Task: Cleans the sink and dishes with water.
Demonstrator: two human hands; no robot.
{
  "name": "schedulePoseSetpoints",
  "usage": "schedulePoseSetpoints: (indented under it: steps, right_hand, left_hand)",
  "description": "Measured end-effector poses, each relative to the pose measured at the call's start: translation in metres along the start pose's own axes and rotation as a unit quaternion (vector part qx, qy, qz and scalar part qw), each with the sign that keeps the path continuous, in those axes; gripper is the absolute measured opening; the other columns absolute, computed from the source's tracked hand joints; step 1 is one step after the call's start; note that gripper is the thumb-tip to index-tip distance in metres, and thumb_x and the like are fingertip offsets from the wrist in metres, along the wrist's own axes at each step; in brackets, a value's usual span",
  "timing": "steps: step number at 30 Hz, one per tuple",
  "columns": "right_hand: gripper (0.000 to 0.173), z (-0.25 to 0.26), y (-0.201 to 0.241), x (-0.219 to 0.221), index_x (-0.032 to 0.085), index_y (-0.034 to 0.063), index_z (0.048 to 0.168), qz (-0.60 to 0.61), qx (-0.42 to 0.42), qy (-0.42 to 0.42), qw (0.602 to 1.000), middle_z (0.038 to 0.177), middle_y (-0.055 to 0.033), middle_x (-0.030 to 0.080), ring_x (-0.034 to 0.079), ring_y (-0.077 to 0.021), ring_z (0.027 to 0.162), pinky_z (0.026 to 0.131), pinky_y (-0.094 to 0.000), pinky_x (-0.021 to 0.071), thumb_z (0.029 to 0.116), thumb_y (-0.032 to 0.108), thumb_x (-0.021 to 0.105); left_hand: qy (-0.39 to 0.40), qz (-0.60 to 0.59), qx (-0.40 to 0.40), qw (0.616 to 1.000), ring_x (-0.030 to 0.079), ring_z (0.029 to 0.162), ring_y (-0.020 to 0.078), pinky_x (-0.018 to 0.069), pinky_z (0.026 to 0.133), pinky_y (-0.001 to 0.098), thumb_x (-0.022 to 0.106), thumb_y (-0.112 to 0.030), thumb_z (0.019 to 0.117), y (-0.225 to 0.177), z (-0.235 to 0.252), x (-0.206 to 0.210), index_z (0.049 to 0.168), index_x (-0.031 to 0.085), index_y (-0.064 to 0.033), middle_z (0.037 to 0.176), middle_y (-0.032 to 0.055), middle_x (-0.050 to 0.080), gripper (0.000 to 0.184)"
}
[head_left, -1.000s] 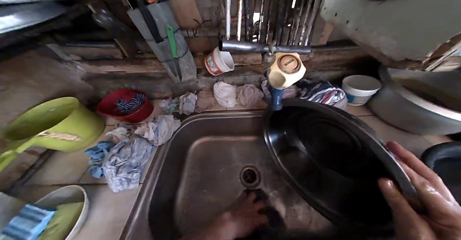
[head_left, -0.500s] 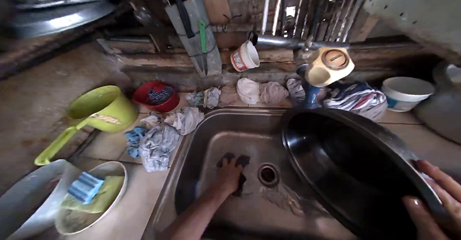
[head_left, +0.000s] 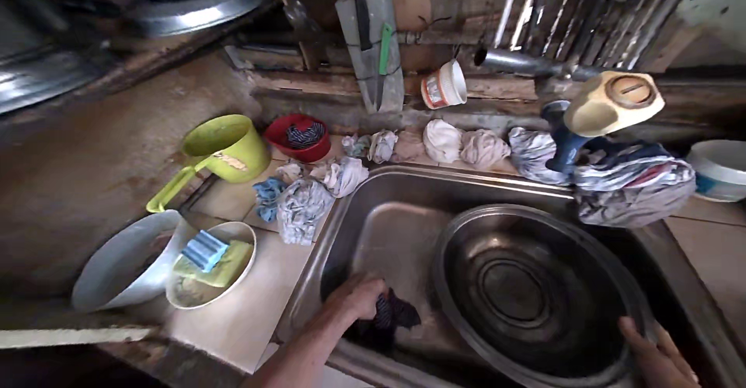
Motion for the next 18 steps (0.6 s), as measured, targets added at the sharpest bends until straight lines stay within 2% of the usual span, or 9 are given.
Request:
schedulePoseSetpoints:
  steps: [3,5,6,8,10,13,15,16,18]
  right_hand:
    - [0.084,0.009,-0.003,-0.006,0.015,0.0014,0.161,-0.194,-0.064,0.02,0.979,0.162,-0.0279,0.024,0.036,-0.0303,0.146,0.116,-0.0423,0.0383,0.0949,0.01,0.066]
    - [0.092,-0.004,0.029,0.009,0.025,-0.0093,0.156,-0.371,-0.231,0.027,0.899,0.157,-0.0419,0.024,0.027,-0.0586,0.145,0.119,-0.0652,0.0241,0.0867,0.02,0.076]
    - [0.087,-0.019,0.05,0.029,0.034,-0.0104,0.152,-0.408,-0.318,0.054,0.854,0.153,-0.044,0.03,0.029,-0.0652,0.141,0.115,-0.0731,0.0218,0.0848,0.024,0.078]
    - [0.071,-0.06,0.078,0.087,0.05,-0.0021,0.147,-0.41,-0.395,0.179,0.802,0.147,-0.0337,0.047,0.044,-0.0553,0.136,0.112,-0.0682,0.0345,0.087,0.023,0.078]
    - [0.07,-0.103,0.082,0.154,0.049,0.0042,0.149,-0.366,-0.369,0.341,0.783,0.147,-0.0209,0.054,0.053,-0.0371,0.135,0.111,-0.0525,0.0462,0.0875,0.02,0.079]
    - [0.115,-0.139,0.054,0.237,0.017,0.0038,0.162,-0.278,-0.235,0.497,0.788,0.16,-0.0219,0.036,0.041,-0.0318,0.146,0.117,-0.0453,0.0408,0.0753,0.026,0.09]
    - [0.139,-0.136,0.027,0.27,-0.001,0.0074,0.164,-0.192,-0.117,0.531,0.817,0.163,-0.0201,0.029,0.038,-0.0248,0.148,0.119,-0.0397,0.0396,0.0653,0.025,0.095]
    - [0.136,-0.134,0.018,0.279,0.004,0.0091,0.163,-0.142,-0.062,0.534,0.831,0.158,-0.015,0.038,0.046,-0.0176,0.142,0.115,-0.0343,0.0436,0.0636,0.018,0.096]
    - [0.093,-0.133,0.0,0.285,0.041,0.0049,0.147,-0.072,0.038,0.534,0.841,0.13,-0.0062,0.064,0.063,-0.0098,0.117,0.101,-0.0291,0.0549,0.0677,0.004,0.091]
  left_hand:
    - [-0.047,-0.069,-0.036,0.996,0.057,0.128,0.0371,0.0464,0.107,0.0574,0.081,-0.011,0.0796,0.006,-0.027,-0.028,0.13,0.068,-0.0155,0.134,0.0181,0.062,0.052]
    - [-0.084,-0.113,-0.037,0.989,0.059,0.126,0.0349,0.0477,0.105,0.0553,0.084,-0.013,0.0783,0.005,-0.045,-0.048,0.13,0.068,-0.0166,0.132,0.0172,0.063,0.054]
    - [-0.099,-0.13,-0.035,0.986,0.059,0.125,0.0343,0.0479,0.105,0.0546,0.084,-0.014,0.0785,0.003,-0.053,-0.057,0.131,0.068,-0.0164,0.132,0.017,0.063,0.055]
    - [-0.122,-0.147,-0.033,0.981,0.059,0.124,0.0315,0.0484,0.105,0.0523,0.084,-0.016,0.0791,-0.005,-0.066,-0.073,0.13,0.068,-0.0175,0.132,0.0147,0.063,0.054]
    - [-0.144,-0.158,-0.025,0.977,0.06,0.123,0.0299,0.0489,0.104,0.0515,0.084,-0.019,0.0792,-0.014,-0.077,-0.086,0.13,0.068,-0.0193,0.13,0.0131,0.064,0.053]
    - [-0.196,-0.198,0.011,0.96,0.062,0.116,0.026,0.0513,0.1,0.0484,0.086,-0.02,0.0767,-0.026,-0.095,-0.107,0.126,0.071,-0.0197,0.123,0.0109,0.066,0.052]
    - [-0.23,-0.227,0.031,0.946,0.063,0.113,0.0222,0.0524,0.098,0.0455,0.088,-0.02,0.0743,-0.033,-0.108,-0.121,0.122,0.072,-0.0195,0.119,0.0079,0.068,0.051]
    - [-0.248,-0.244,0.042,0.936,0.064,0.111,0.0204,0.0531,0.097,0.044,0.089,-0.02,0.0734,-0.034,-0.115,-0.127,0.121,0.073,-0.0182,0.118,0.0069,0.068,0.051]
    - [-0.287,-0.289,0.07,0.911,0.065,0.107,0.0164,0.0547,0.094,0.0409,0.09,-0.019,0.0711,-0.033,-0.123,-0.133,0.118,0.073,-0.0163,0.114,0.0048,0.07,0.05]
Point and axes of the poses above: each hand's wrist, its own z-axis towards the middle knuckle, its own x-axis out of the palm, y = z × x, the point moved 7 cm from there along z, towards the middle knuckle
